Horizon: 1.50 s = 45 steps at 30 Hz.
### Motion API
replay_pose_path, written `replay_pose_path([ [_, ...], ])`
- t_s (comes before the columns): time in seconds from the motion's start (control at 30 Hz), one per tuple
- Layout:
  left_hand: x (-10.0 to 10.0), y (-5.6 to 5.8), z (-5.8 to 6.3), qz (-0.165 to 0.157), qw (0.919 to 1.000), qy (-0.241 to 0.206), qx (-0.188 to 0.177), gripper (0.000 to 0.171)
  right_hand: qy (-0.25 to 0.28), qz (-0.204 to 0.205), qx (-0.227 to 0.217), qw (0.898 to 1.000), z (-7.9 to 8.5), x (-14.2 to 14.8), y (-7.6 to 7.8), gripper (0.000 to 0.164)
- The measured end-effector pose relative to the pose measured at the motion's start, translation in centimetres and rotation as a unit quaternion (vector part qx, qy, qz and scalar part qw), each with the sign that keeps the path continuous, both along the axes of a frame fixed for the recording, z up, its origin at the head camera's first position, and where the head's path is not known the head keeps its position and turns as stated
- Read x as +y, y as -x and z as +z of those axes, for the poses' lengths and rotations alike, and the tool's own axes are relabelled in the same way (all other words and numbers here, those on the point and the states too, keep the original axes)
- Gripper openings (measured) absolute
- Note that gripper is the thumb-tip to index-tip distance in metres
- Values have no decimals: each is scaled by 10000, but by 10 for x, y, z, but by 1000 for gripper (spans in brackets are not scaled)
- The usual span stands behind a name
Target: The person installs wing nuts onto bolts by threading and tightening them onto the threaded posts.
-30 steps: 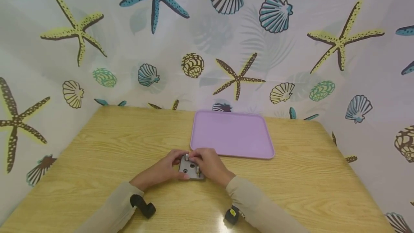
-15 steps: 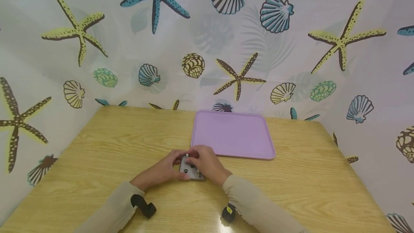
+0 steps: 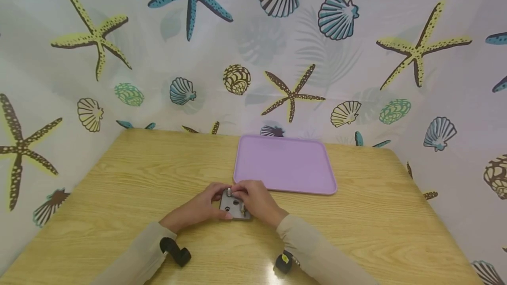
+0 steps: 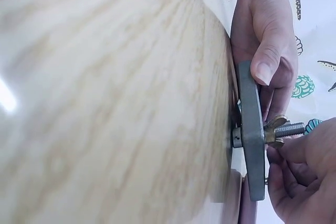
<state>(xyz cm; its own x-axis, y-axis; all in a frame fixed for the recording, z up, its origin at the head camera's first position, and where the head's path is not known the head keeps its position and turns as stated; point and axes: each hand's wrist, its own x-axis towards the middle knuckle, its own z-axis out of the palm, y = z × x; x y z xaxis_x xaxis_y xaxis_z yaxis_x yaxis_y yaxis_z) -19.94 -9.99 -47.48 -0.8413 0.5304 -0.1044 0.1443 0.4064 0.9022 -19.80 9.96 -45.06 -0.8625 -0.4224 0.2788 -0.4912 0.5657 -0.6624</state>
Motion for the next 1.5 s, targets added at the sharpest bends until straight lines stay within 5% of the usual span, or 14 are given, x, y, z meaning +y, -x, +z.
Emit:
replay_pose_path([
  [0.53, -1, 2, -3, -59, 10000, -48, -49, 77, -26, 50, -99, 9999, 0, -4, 2, 12],
  [0.77, -1, 2, -2, -59, 10000, 4, -27, 84, -100, 41, -119, 9999, 0, -6, 4, 27],
  [1.5, 2, 1, 2, -47, 10000, -23, 44, 79, 21, 159, -128, 9998, 2, 1, 0, 11],
])
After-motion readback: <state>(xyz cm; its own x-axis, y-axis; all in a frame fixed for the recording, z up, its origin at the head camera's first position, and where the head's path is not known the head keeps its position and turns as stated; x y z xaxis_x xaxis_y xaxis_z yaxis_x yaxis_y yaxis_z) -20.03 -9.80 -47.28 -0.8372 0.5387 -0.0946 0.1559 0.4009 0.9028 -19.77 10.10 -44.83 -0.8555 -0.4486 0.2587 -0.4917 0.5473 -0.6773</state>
